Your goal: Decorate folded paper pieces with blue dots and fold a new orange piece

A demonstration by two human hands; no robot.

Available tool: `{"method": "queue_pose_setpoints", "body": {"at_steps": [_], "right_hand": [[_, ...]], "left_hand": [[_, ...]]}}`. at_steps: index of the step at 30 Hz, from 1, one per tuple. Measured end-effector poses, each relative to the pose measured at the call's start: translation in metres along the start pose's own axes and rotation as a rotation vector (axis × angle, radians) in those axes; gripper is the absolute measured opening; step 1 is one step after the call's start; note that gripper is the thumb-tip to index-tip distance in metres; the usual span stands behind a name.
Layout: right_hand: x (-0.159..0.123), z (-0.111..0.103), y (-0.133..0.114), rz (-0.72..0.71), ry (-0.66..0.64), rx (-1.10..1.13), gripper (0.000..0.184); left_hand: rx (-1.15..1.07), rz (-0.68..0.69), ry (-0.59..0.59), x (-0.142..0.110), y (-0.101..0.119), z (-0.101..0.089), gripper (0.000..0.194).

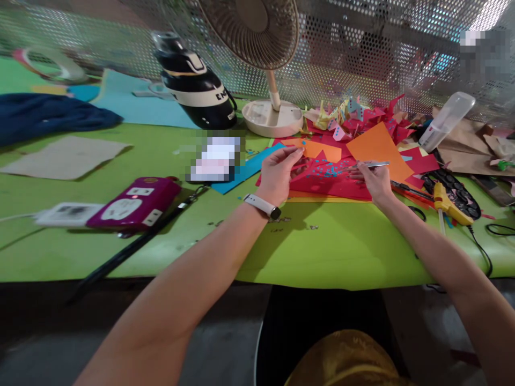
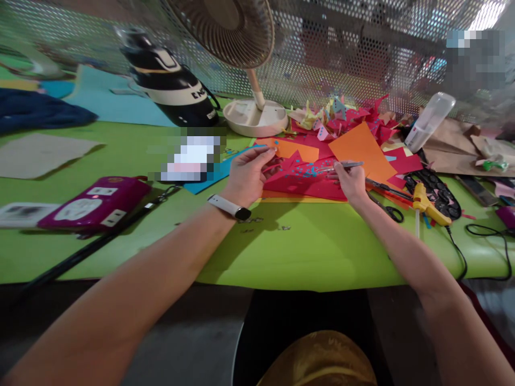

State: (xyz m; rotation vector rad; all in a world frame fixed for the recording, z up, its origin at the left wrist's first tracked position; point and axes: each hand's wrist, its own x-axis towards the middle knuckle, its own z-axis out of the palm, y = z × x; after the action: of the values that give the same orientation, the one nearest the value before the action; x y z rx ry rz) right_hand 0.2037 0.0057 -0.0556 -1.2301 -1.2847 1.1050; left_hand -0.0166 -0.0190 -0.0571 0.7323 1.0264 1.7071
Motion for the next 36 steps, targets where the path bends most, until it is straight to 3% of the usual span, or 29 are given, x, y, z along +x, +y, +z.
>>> {"method": "queue_pose_setpoints", "body": {"at_steps": [16, 22, 36], "right_hand": [[0.0004, 0.0062, 0.0025, -0.018, -0.043, 0.051, 0.027], [0.0015, 0.0078, 0.0067, -0.011, -0.055, 0.071, 0.024], [-0.0028, 0.0058, -0.0013, -0.034, -0.036, 0.092, 0.029]], "left_hand": [[0.012, -0.007, -0.007, 0.0005, -0.0012, -0.0016, 0.015], [0.012, -0.003, -0.022, 0.0002, -0.0007, -0.0009, 0.022], [0.003, -0.014, 0.007, -0.0005, 0.0000, 0.0000, 0.017]]}}
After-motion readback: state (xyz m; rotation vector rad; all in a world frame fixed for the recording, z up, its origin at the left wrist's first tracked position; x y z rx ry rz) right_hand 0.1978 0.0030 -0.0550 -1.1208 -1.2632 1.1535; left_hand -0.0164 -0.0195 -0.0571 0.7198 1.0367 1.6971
